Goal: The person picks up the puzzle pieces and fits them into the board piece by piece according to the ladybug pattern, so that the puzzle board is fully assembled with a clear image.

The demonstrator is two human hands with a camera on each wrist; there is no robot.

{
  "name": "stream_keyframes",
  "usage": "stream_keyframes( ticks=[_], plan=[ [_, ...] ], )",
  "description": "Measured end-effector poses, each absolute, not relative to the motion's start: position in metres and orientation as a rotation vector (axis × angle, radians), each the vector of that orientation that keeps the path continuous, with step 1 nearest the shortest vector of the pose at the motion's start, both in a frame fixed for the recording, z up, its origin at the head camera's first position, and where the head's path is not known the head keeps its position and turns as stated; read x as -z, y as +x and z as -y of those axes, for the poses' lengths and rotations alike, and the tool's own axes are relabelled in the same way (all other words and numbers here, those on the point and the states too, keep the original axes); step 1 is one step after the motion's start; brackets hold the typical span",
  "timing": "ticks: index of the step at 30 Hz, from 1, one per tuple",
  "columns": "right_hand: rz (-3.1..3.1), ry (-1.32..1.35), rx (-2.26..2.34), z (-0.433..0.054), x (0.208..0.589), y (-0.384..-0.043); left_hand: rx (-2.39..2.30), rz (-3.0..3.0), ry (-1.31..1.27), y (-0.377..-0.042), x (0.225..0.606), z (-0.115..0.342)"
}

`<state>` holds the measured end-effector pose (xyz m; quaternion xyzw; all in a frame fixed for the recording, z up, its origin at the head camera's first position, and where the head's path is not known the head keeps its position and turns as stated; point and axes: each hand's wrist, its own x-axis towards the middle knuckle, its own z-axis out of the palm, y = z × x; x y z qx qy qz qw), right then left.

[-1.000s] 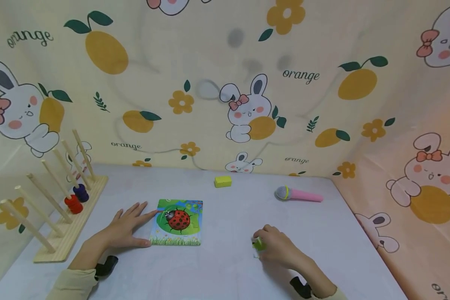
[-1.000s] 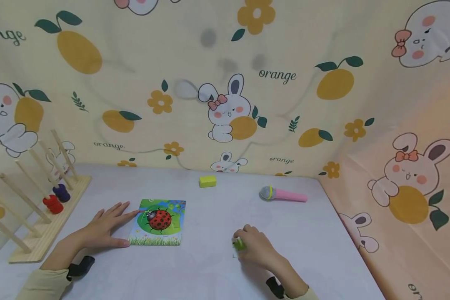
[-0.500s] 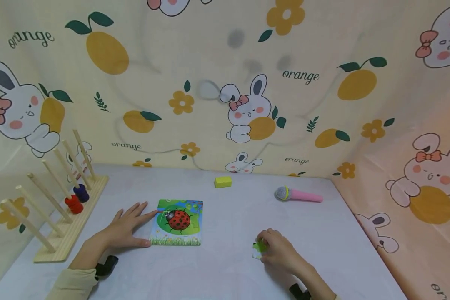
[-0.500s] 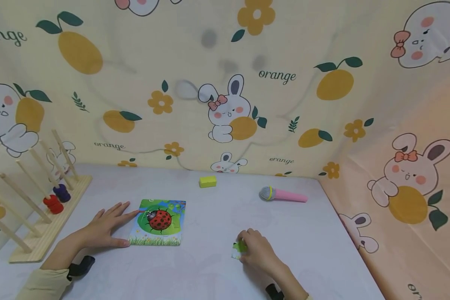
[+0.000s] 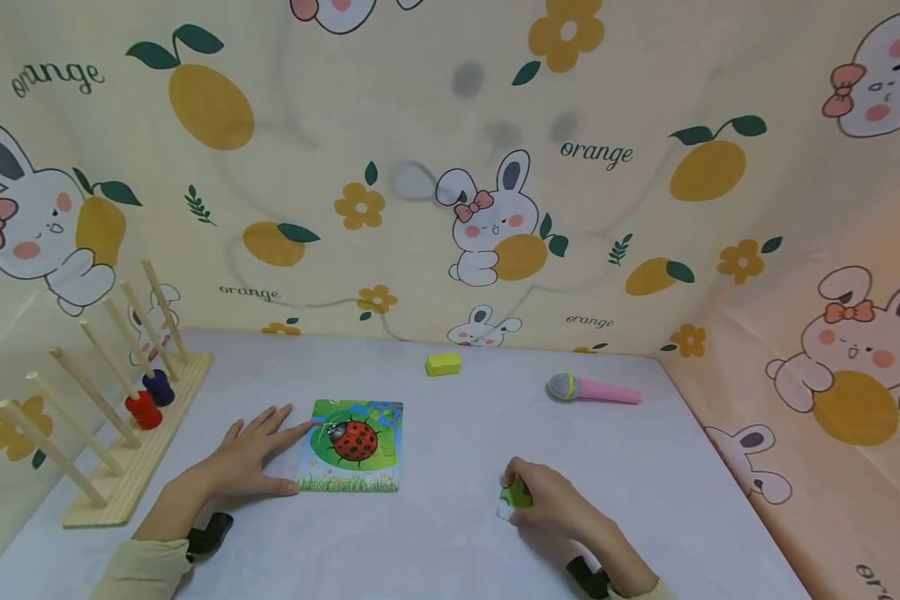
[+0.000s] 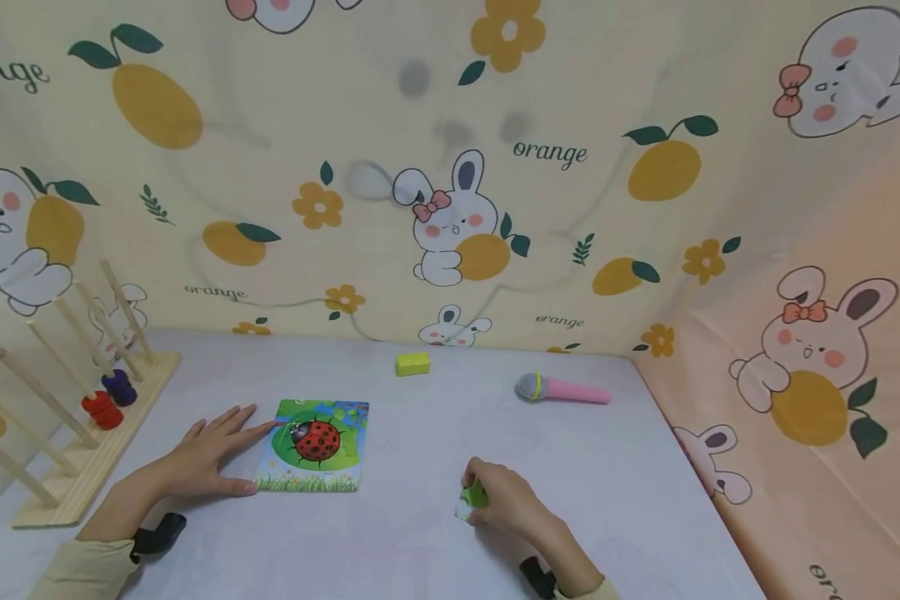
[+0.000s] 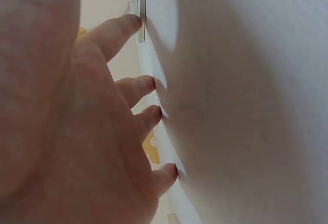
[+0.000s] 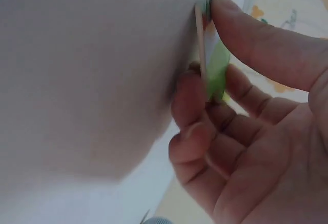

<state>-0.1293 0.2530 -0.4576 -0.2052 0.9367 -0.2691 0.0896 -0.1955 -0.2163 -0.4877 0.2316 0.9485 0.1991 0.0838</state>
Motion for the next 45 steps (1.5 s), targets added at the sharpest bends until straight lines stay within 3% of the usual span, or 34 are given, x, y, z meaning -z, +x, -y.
stream_keyframes(
  ticks=[12, 27, 45],
  plan=[
    [-2.812, -0.884, 0.697, -0.194, 0.457, -0.147, -0.604, -2.838, 0.702, -0.195, 0.489, 0.216],
    [-2.825, -1.028, 0.817, -0.112, 0.463, -0.179, -0.596, -2.830, 0.690, -0.196, 0.492, 0.216],
    [-2.798, -1.002, 0.733, -0.083, 0.467, -0.192, -0.549, -2.863, 0.713, -0.195, 0.490, 0.215]
  ],
)
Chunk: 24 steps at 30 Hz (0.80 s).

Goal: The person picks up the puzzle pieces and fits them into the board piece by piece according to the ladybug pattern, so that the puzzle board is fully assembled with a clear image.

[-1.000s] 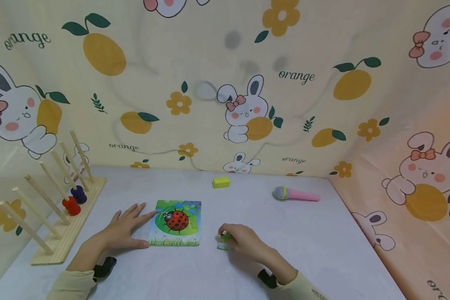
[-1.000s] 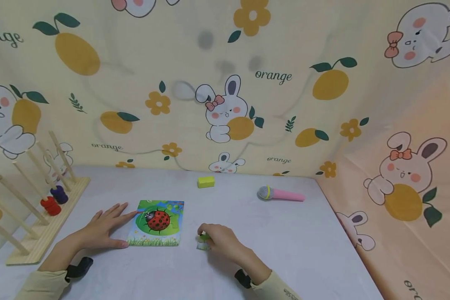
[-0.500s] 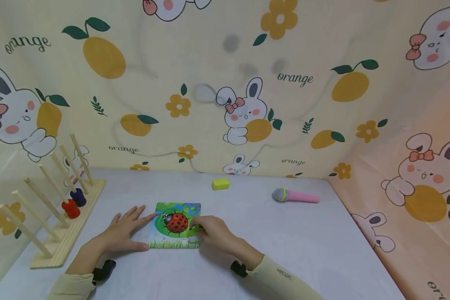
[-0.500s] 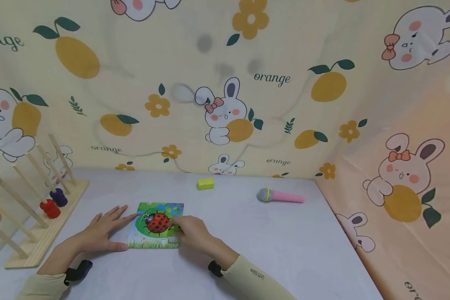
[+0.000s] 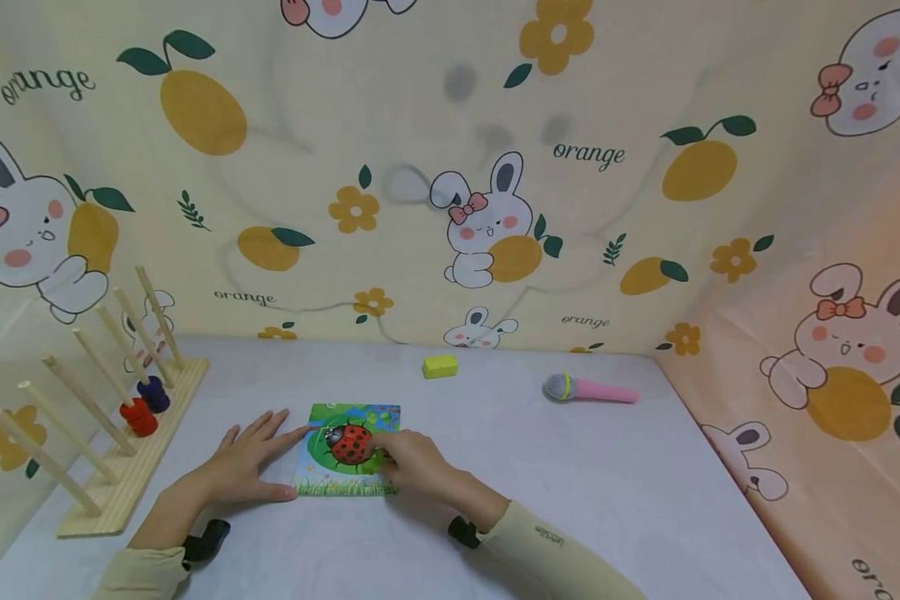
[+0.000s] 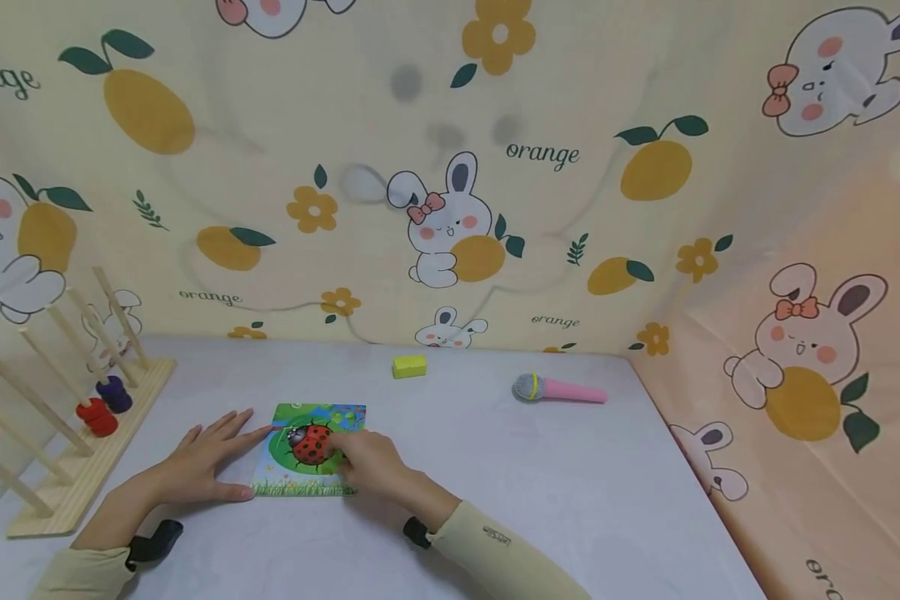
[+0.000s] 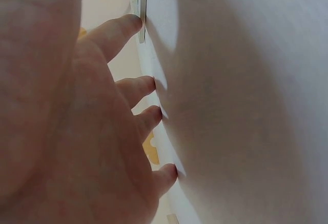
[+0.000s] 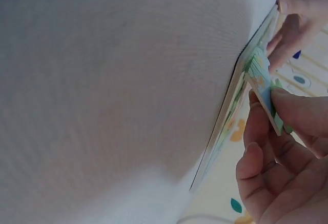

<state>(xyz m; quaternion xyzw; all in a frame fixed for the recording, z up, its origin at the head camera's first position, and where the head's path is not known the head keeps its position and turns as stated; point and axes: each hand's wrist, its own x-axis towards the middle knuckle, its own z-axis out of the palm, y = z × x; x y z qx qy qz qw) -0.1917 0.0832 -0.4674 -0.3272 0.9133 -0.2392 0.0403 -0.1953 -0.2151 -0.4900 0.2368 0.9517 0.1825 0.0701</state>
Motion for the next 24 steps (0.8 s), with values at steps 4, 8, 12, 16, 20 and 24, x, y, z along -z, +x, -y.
stream_keyframes(
  ticks=[4, 8, 12, 16, 20, 24],
  plan=[
    [-2.821, -1.024, 0.677, -0.0808, 0.4654, -0.1904, -0.573, -2.871, 0.740, -0.1943, 0.4895, 0.2164],
    [-2.825, -1.039, 0.644, -0.0801, 0.4635, -0.1883, -0.592, -2.874, 0.747, -0.1946, 0.4910, 0.2173],
    [-2.858, -1.074, 0.562, -0.0797, 0.4643, -0.1866, -0.593, -2.867, 0.739, -0.1954, 0.4917, 0.2177],
    [-2.936, -1.130, 0.426, -0.0789, 0.4654, -0.1844, -0.590, -2.862, 0.734, -0.1957, 0.4920, 0.2182],
    [-2.992, -1.143, 0.327, -0.0775, 0.4650, -0.1825, -0.591, -2.867, 0.742, -0.1951, 0.4919, 0.2182],
    [-3.015, -1.127, 0.244, -0.0761, 0.4634, -0.1817, -0.600, -2.862, 0.744, -0.1948, 0.4905, 0.2174]
  ],
)
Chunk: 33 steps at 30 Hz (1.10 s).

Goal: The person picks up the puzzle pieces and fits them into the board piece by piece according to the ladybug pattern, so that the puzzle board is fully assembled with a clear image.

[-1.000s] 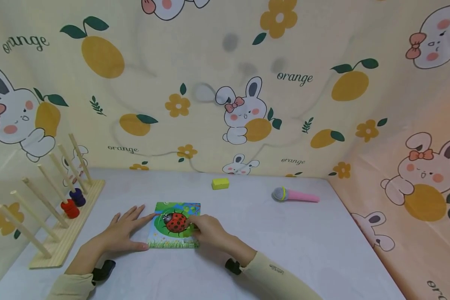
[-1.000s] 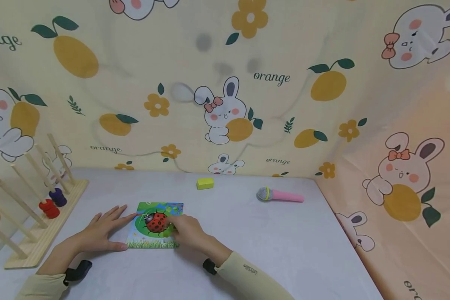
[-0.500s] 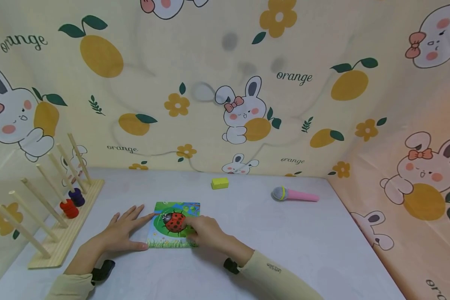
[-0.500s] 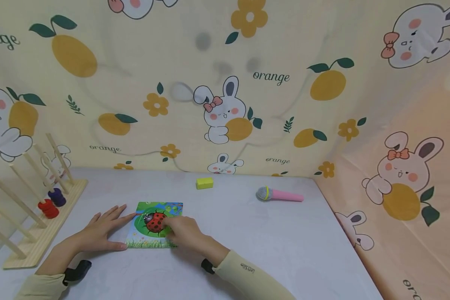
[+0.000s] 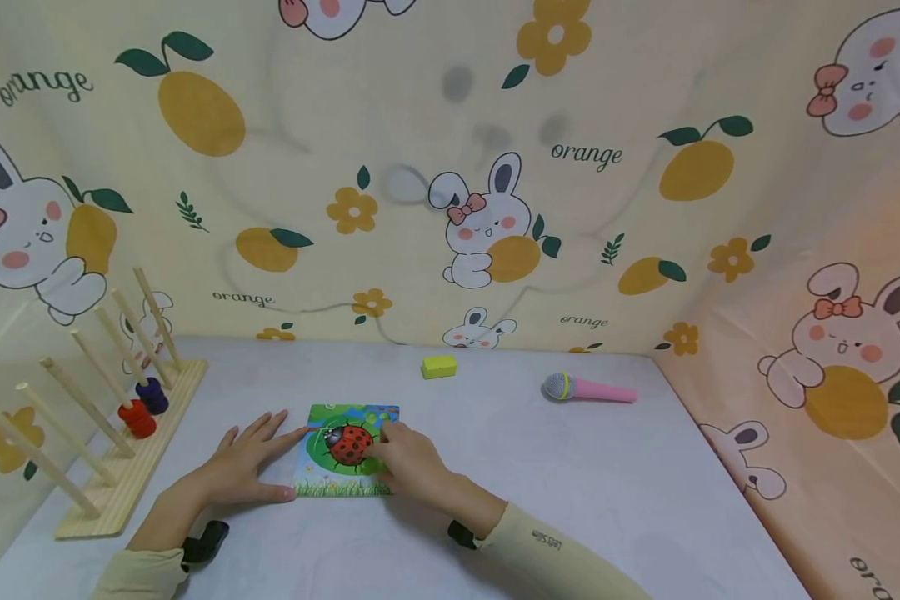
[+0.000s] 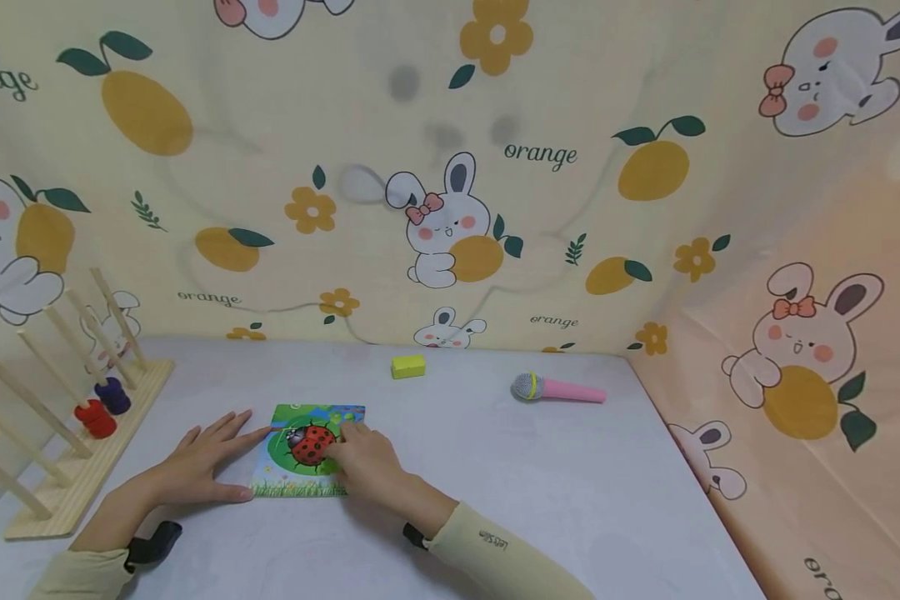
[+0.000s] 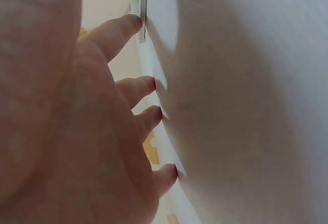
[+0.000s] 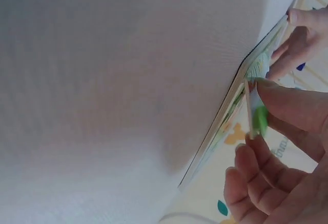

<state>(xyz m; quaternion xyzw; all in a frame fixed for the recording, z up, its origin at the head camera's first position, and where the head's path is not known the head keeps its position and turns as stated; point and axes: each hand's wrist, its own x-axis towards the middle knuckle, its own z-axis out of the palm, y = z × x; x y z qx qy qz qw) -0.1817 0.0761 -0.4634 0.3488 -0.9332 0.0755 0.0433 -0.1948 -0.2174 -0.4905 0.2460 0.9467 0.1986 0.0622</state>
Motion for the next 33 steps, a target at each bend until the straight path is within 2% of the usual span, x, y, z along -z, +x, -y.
stream_keyframes(
  ticks=[33],
  plan=[
    [2.996, 0.981, -0.137, -0.0716, 0.4627, -0.1836, -0.602, -2.860, 0.740, -0.1929, 0.4867, 0.2152]
  ],
)
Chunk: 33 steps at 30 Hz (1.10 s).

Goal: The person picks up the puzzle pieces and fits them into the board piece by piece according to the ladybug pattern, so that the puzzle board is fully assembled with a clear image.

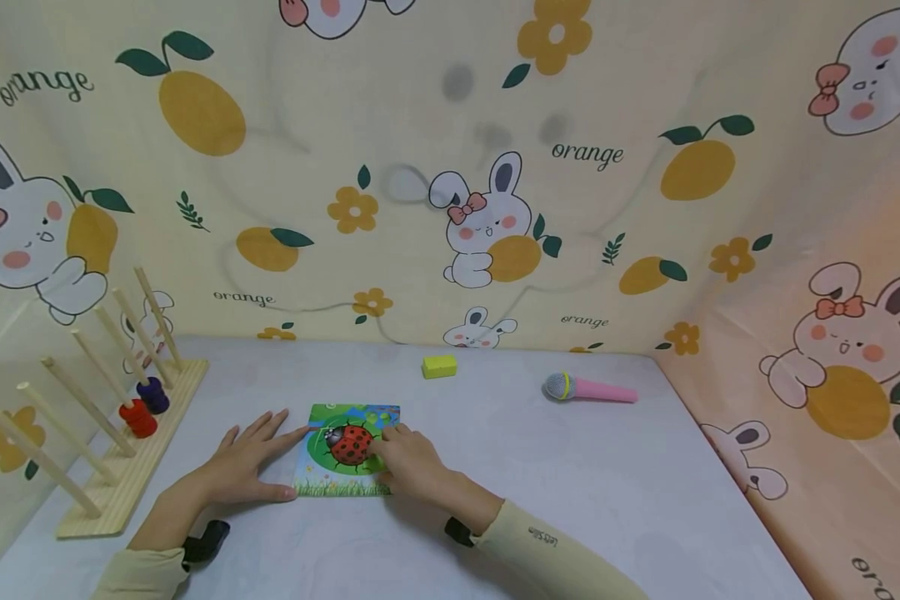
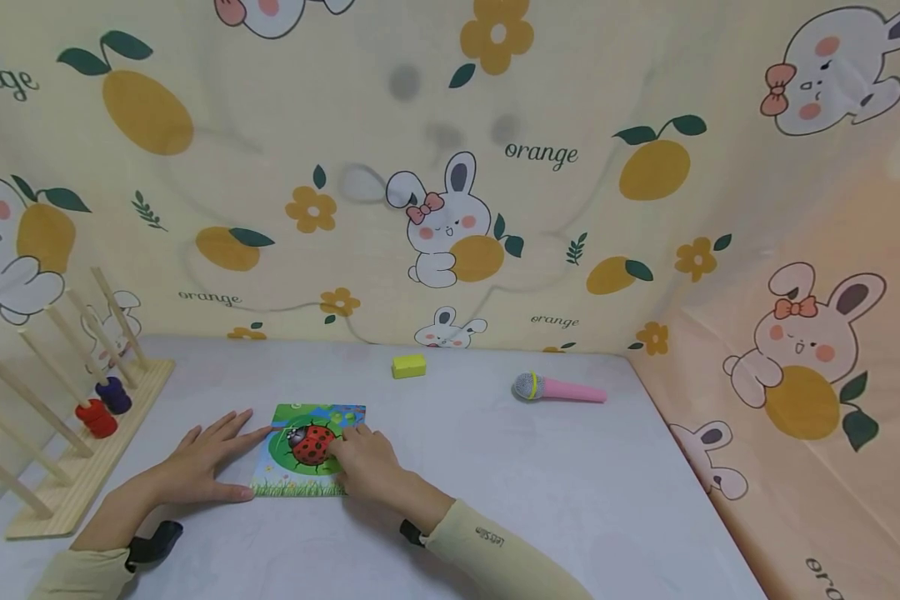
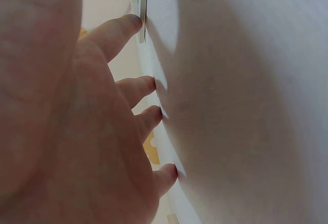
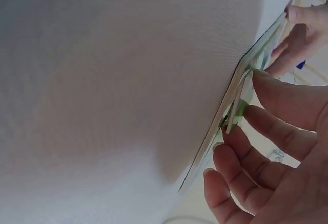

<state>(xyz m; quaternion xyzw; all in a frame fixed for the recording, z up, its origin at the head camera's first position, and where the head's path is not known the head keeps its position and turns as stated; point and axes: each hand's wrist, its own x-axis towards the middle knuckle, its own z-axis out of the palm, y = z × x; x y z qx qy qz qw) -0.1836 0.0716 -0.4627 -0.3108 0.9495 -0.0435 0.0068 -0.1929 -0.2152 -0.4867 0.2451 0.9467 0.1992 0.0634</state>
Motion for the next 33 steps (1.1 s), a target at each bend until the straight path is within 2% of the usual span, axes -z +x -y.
stream_keyframes(
  ticks=[17, 33],
  plan=[
    [-2.897, -0.960, 0.283, -0.072, 0.467, -0.183, -0.594, -2.854, 0.732, -0.193, 0.487, 0.215],
    [-2.786, -1.151, -0.231, -0.082, 0.457, -0.148, -0.633, -2.810, 0.794, -0.188, 0.479, 0.208]
  ],
)
